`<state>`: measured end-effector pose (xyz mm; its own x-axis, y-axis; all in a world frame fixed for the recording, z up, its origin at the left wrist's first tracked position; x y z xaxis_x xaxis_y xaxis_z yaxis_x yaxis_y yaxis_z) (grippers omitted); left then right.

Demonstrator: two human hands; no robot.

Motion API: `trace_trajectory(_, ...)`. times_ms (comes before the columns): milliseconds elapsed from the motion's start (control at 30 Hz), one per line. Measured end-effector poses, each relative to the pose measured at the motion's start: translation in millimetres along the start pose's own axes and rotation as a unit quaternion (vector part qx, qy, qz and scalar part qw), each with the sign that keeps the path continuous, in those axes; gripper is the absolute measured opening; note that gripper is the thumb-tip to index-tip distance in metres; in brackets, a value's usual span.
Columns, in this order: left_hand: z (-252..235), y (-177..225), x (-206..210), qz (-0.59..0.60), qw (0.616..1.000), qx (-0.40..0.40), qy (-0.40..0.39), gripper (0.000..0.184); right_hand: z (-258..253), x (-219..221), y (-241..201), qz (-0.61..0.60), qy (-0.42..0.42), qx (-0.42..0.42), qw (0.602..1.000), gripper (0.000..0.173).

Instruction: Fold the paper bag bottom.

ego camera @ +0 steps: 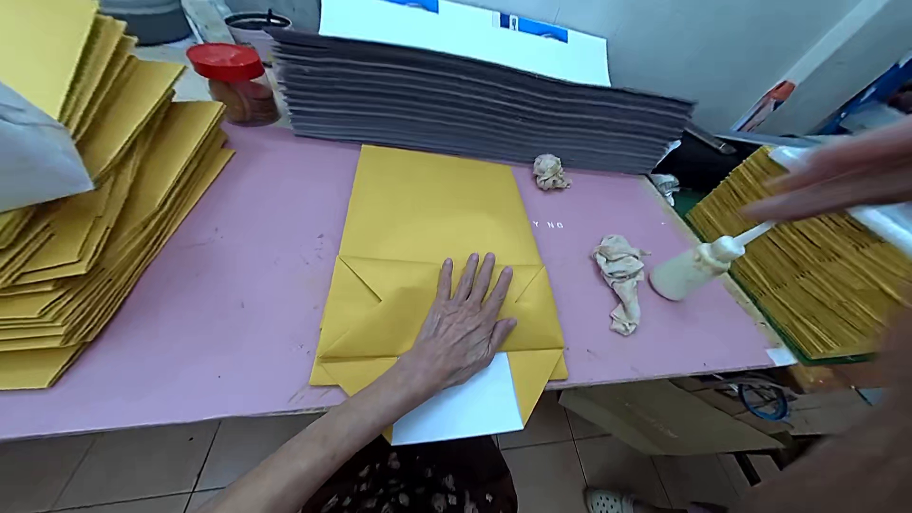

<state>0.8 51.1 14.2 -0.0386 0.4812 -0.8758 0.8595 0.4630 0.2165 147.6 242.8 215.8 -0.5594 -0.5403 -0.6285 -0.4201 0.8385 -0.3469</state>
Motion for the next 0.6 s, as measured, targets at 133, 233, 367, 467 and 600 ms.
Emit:
trace_trajectory(133,0,3,-3,-0.017,0.997,0.017,0.070,0.067,-9,81,36,0.060,-0.103,0.052,0.991,0.037)
trace_trajectory(233,2,9,-13,-0.043,0.991,0.030,0.125,0.069,6,102,79,0.004,-0.112,0.085,0.990,0.031)
trace_trajectory(367,15,29,-32,-0.055,0.987,0.038,0.143,0.071,18,106,99,-0.061,-0.101,0.133,0.984,0.037)
trace_trajectory(467,34,43,-35,-0.063,0.988,0.048,0.135,0.072,24,115,102,-0.085,-0.109,0.131,0.982,0.039)
trace_trajectory(600,53,54,-41,-0.069,0.983,0.063,0.158,0.068,28,124,97,-0.094,-0.070,0.100,0.988,0.032)
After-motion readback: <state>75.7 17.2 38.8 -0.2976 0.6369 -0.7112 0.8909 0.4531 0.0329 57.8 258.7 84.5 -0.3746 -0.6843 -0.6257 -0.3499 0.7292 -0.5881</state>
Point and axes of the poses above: each hand's wrist, its own z-axis away from the middle knuckle, its own x-axis out of the palm, y = z × x, the point moved 2 cm from there along -z, towards the middle knuckle, and after that the axes turned 2 degrees about -z, right-handed, at the moved point
